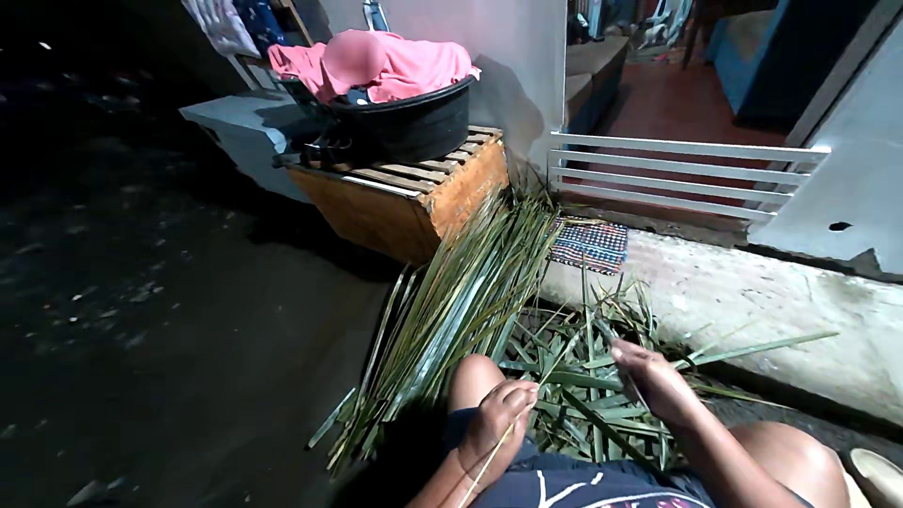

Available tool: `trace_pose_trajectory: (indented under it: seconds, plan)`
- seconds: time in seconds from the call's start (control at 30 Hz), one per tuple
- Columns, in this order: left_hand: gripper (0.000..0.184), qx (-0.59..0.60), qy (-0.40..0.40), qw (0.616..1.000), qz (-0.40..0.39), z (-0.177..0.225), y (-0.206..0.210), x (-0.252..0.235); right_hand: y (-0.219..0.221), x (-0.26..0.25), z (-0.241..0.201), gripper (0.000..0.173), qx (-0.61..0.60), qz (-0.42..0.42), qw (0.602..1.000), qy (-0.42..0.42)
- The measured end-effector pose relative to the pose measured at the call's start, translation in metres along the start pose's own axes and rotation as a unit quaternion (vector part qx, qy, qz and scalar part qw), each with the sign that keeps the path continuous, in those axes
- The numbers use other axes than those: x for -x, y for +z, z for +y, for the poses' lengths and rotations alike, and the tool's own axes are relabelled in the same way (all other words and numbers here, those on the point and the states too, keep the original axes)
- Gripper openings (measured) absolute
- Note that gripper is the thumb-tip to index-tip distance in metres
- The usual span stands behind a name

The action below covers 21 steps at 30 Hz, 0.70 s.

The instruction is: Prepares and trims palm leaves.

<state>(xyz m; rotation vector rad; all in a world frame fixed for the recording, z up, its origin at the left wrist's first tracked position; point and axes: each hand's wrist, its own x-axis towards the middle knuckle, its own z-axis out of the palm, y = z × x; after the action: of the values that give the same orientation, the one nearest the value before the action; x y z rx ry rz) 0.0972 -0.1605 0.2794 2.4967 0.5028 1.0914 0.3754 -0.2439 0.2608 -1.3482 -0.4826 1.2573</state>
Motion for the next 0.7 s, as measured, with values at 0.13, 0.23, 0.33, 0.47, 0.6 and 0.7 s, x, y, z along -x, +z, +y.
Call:
trace_pose_trajectory:
  seconds: [0.13,0.23,0.33,0.47,0.6,0.7]
  plan:
    - [0.013,0.017,0.076,0.996,-0.045,-0.003,0.01,-0.01,0.035,0.029,-0.002,0.043,0.026,-0.211,0.976,0.057]
    - [0.013,0.014,0.145,0.987,-0.073,-0.007,0.009,-0.015,0.042,0.032,0.001,0.041,-0.018,-0.252,0.962,0.106]
    - [0.013,-0.005,0.167,0.982,-0.092,-0.008,0.006,-0.013,0.04,0.03,0.006,0.041,-0.04,-0.25,0.96,0.12]
    - [0.011,0.014,0.182,0.981,-0.07,-0.007,0.003,-0.008,0.036,0.021,0.008,0.034,-0.061,-0.176,0.978,0.092]
    - [0.01,0.065,0.144,0.987,-0.034,0.002,-0.005,-0.003,0.019,0.003,0.006,0.033,-0.072,-0.058,0.995,0.047]
    - [0.014,0.065,0.095,0.993,-0.011,0.011,-0.016,0.002,0.0,-0.01,0.002,0.029,-0.087,0.065,0.994,0.018]
